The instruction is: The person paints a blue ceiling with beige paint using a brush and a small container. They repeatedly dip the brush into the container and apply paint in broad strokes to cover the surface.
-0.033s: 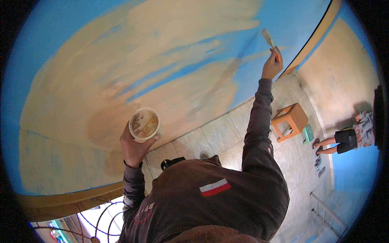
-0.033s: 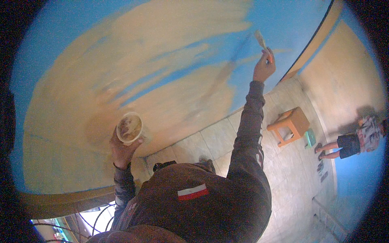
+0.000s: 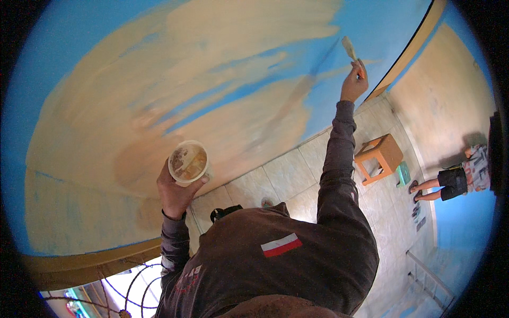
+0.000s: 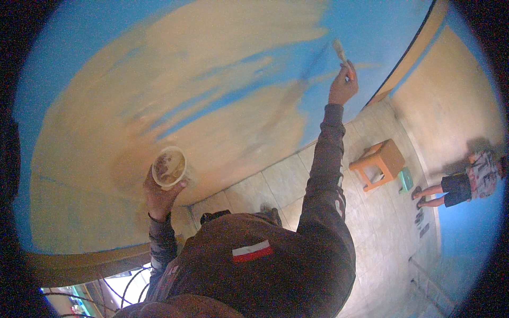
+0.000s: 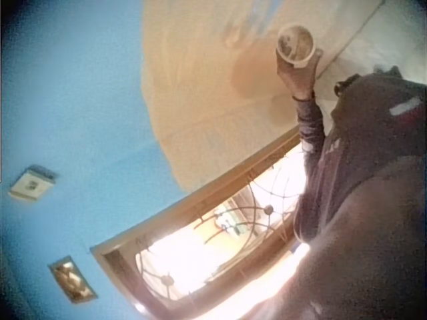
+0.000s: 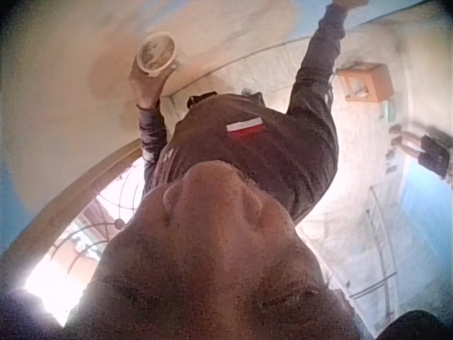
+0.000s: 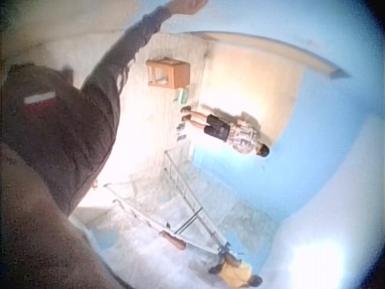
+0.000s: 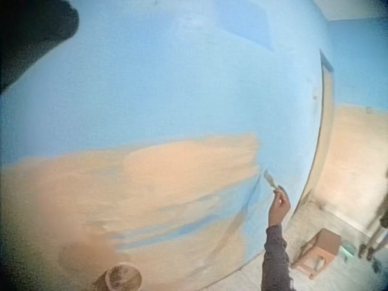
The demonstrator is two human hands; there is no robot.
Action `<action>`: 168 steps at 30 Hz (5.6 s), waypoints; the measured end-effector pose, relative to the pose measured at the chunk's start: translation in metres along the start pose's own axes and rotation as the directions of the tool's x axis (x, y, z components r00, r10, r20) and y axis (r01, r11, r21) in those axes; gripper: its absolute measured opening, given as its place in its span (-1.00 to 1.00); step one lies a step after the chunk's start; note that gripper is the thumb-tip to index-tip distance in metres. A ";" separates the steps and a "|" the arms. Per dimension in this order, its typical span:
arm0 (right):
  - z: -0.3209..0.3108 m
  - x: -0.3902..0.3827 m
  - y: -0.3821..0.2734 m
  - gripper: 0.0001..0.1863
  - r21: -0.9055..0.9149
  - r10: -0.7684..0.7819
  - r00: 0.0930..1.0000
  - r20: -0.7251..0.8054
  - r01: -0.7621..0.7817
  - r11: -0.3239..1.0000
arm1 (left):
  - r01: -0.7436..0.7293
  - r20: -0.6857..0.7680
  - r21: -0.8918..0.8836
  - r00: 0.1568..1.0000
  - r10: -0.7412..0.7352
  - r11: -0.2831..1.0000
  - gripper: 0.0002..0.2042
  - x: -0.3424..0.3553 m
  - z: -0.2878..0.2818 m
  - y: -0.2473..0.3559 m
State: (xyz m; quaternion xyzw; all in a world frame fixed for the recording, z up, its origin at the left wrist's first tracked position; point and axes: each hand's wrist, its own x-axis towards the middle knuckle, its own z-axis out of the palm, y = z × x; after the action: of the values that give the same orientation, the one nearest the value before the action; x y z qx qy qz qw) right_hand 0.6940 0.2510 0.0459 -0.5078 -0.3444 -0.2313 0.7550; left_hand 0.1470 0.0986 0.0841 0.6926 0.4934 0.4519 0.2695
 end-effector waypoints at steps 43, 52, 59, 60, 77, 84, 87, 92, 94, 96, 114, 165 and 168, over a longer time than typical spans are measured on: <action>-0.001 -0.015 -0.012 -0.74 0.256 0.300 0.871 0.390 -0.415 0.873 | 0.030 -0.033 0.147 0.999 -0.025 0.989 -0.19 -0.017 -0.005 0.009; 0.003 -0.044 -0.017 -0.74 -0.156 0.012 0.990 0.138 0.010 0.988 | -0.017 0.010 0.135 1.000 0.016 0.991 -0.16 -0.026 -0.002 0.001; 0.023 -0.123 -0.134 -0.76 -0.038 -0.070 0.949 0.309 0.086 0.996 | -0.004 0.007 0.080 1.000 0.003 0.997 -0.18 -0.034 0.004 -0.002; 0.020 -0.128 -0.154 -0.76 0.024 -0.042 0.940 0.338 0.036 0.999 | -0.002 -0.002 0.074 1.000 0.002 0.997 -0.19 -0.036 0.004 -0.002; 0.144 -0.112 -0.337 -0.84 0.666 -0.125 0.801 0.585 -0.387 0.637 | 0.035 -0.084 0.070 0.996 -0.030 0.997 -0.14 -0.049 -0.009 -0.002; 0.116 -0.058 -0.292 -0.85 0.563 -0.089 0.876 0.474 -0.223 0.796 | 0.026 -0.089 0.074 0.996 -0.019 0.997 -0.14 -0.056 -0.020 -0.002; 0.096 -0.039 -0.283 -0.83 0.522 -0.037 0.921 0.388 -0.186 0.832 | 0.035 -0.084 0.084 0.996 -0.028 0.996 -0.15 -0.054 -0.022 0.000; 0.086 -0.044 -0.283 -0.80 0.274 -0.306 0.940 0.150 0.257 0.927 | 0.031 -0.065 0.086 0.998 -0.025 0.996 -0.16 -0.056 -0.026 -0.004; 0.086 -0.056 -0.288 -0.79 0.295 -0.353 0.927 0.125 0.305 0.906 | 0.022 -0.070 0.064 0.997 -0.017 0.998 -0.16 -0.056 -0.024 -0.006; 0.088 -0.072 -0.305 -0.79 0.428 -0.271 0.948 0.167 0.178 0.886 | -0.004 -0.077 0.110 0.997 0.013 0.994 -0.16 -0.055 -0.026 -0.004; 0.040 -0.120 -0.359 -0.81 0.296 -0.349 0.058 0.935 -0.671 0.680 | -0.122 -0.130 0.120 0.982 0.137 0.985 -0.15 -0.027 -0.033 0.007; 0.023 -0.154 -0.298 -0.80 0.071 -0.025 0.076 0.997 -0.706 0.705 | -0.091 -0.063 0.122 0.993 0.099 0.988 -0.19 -0.011 -0.016 -0.032; 0.023 -0.162 -0.299 -0.78 0.141 0.025 0.199 0.980 -0.773 0.618 | -0.079 -0.090 0.072 0.992 0.085 0.994 -0.20 -0.006 -0.018 -0.029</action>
State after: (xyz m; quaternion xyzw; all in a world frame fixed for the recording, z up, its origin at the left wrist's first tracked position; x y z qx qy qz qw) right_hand 0.3725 0.1591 0.1111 -0.3341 -0.5995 0.4544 0.5678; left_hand 0.1175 0.1021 0.0661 0.6995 0.4915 0.4771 0.2037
